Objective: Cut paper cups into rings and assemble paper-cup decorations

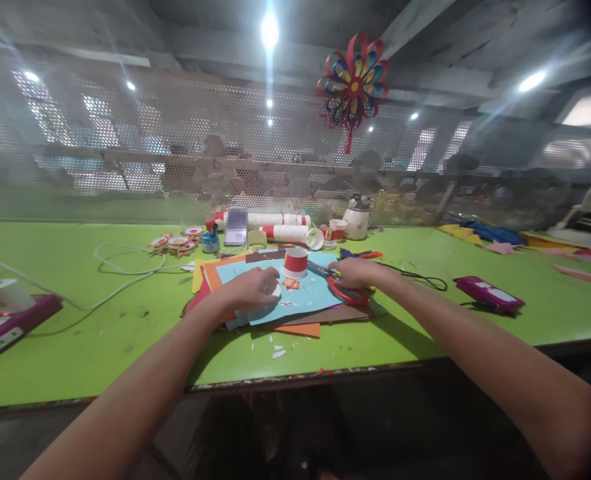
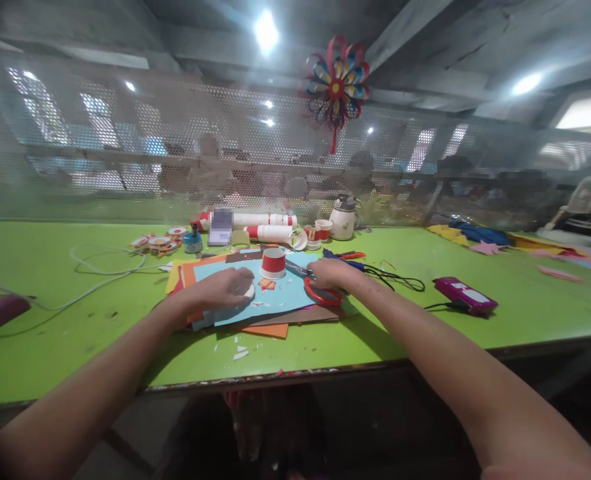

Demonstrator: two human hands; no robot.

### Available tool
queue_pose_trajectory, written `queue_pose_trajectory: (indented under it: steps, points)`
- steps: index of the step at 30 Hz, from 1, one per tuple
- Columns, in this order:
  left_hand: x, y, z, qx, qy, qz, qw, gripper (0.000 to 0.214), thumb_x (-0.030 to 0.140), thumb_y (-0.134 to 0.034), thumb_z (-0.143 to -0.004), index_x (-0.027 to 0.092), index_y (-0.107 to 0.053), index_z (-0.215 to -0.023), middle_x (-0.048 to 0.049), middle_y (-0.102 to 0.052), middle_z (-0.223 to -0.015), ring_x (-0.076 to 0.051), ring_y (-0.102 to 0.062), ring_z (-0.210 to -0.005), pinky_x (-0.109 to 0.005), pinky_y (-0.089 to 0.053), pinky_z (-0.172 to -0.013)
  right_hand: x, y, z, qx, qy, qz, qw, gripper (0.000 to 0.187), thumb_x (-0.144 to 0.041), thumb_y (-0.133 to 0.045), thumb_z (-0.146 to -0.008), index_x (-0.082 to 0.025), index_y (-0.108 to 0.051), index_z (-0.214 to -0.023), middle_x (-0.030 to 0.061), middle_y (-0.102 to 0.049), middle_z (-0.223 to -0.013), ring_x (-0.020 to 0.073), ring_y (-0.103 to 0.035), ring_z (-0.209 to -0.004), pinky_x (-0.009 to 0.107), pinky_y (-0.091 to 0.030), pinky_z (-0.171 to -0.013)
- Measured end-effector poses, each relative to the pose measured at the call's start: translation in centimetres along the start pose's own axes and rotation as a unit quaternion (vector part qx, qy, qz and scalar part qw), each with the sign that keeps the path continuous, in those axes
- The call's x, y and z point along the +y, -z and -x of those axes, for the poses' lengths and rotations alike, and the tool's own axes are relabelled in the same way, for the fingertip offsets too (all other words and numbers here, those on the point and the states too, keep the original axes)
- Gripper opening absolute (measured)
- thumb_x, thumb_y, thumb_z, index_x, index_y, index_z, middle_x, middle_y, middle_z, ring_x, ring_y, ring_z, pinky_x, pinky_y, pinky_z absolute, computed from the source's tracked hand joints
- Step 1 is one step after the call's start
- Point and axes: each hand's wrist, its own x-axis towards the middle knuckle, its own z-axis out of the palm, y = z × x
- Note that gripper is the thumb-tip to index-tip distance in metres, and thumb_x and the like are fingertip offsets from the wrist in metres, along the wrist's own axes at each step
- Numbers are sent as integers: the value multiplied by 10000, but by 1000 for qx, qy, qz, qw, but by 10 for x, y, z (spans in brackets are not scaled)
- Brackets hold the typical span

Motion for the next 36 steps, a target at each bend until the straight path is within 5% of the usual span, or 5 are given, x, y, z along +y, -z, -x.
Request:
queue_pose_trajectory:
  steps: [10,18,22,30,36]
  points:
    - [-11,-2,-6,-8,-45,-47,998,480,439,-476,-822,176,-586,-1208,-132,-593,-1137,-261,-558,-1021,-361,-425,-885,-33,33,24,188,52,-87,977,348,-393,-498,-870,-197,-668,-1103,82,-708,-871,191,-614,-747,267,-395,-601]
    - [-26,7,-12,84,-16,145,986,576,355,-669,-692,197,-567,-1236,-113,-612,-1218,-232,-600,-1009,-342,-482,-815,-59,2,1,373,87,-245,891,244,-245,-524,-838,-117,-732,-844,47,-685,-651,133,-539,-559,245,-361,-558]
    - [-37,20,-19,398,48,275,874,217,295,-666,-685,166,-683,-858,-62,-697,-815,-175,-636,-755,-309,-494,-703,-54,-18,-4,377,93,-255,886,258,-270,-530,-831,-118,-733,-782,64,-695,-649,155,-560,-564,257,-363,-565]
    - [-36,59,-4,563,79,399,720,127,257,-544,-813,154,-583,-750,0,-623,-640,-94,-566,-553,-256,-453,-575,-65,-31,-10,374,117,-241,888,222,-229,-519,-852,-158,-722,-800,60,-726,-732,166,-614,-613,253,-384,-587]
    - [1,64,-4,465,30,353,812,169,260,-586,-805,146,-612,-682,-13,-611,-596,-105,-552,-540,-274,-462,-574,-55,-28,-12,396,78,-199,893,203,-189,-509,-860,-146,-694,-931,56,-704,-712,171,-603,-612,253,-390,-580]
